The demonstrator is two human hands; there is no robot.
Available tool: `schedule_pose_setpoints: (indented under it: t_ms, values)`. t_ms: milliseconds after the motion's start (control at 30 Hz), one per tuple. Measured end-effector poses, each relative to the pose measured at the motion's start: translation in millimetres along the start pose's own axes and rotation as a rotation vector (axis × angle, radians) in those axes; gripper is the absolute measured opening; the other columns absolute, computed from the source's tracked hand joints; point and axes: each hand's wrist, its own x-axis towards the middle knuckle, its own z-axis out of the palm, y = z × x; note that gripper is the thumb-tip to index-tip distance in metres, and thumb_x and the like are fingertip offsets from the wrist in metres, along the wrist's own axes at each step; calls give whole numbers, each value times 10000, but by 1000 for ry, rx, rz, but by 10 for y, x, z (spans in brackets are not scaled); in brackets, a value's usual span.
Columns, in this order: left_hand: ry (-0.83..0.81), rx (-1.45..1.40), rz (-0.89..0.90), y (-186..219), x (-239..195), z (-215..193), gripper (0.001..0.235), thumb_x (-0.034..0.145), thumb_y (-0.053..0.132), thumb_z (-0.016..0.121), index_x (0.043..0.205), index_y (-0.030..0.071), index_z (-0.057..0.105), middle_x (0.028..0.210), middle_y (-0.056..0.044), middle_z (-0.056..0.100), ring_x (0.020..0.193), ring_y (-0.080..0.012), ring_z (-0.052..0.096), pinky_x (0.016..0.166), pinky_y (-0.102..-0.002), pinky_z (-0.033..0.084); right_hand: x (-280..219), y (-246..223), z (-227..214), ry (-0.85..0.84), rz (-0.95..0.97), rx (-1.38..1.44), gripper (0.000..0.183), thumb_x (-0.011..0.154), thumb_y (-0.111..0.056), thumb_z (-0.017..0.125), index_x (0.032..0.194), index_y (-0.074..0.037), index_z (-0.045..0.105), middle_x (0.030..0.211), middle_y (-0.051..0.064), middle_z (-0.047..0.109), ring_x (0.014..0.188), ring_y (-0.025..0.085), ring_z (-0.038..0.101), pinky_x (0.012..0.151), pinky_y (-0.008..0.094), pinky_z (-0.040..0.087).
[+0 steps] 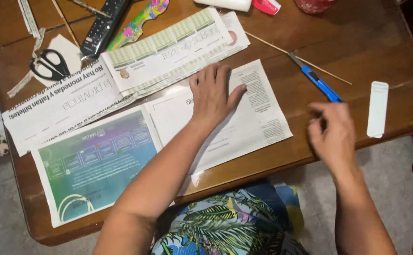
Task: Folding newspaper sheets and applying adhesive tape to prepare them for rolling into tubes.
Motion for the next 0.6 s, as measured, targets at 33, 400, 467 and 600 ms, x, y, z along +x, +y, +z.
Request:
schedule_pose_setpoints:
  t_ms: [33, 400, 467, 600]
  values:
    - [-5, 0, -10, -10, -12, 29, 410, 836, 442, 561, 1056, 101, 499, 1035, -72, 501, 979, -250, 473, 812, -387, 281, 31, 46, -17, -11, 0, 1, 316, 809, 20, 514, 1114, -6, 593, 1018, 181, 535, 964, 327, 512, 837, 397, 406]
    - [-62, 40, -196, -44, 26, 22, 384, 768, 429, 616, 967, 116, 518, 968, -63, 448, 905, -270, 427, 790, -412, 296, 294, 428, 353, 239, 3, -388, 198, 1001, -85, 644, 1173, 10, 667, 1022, 210, 518, 970, 377, 464, 828, 463, 318]
    - [-70, 31, -208, -54, 35, 8, 376, 770, 425, 615, 964, 119, 515, 978, -57, 451, 914, -266, 428, 823, -415, 289, 288, 408, 353, 244, -7, -365, 165, 1014, -58, 625, 1149, 33, 653, 1024, 222, 503, 968, 385, 456, 833, 470, 329]
    - [-99, -45, -206, -26, 58, -60, 286, 787, 341, 622, 942, 135, 498, 943, -25, 491, 893, -242, 463, 858, -404, 285, 288, 298, 305, 268, -19, -290, 152, 994, 44, 575, 1128, 115, 587, 1033, 262, 457, 931, 437, 460, 826, 502, 350]
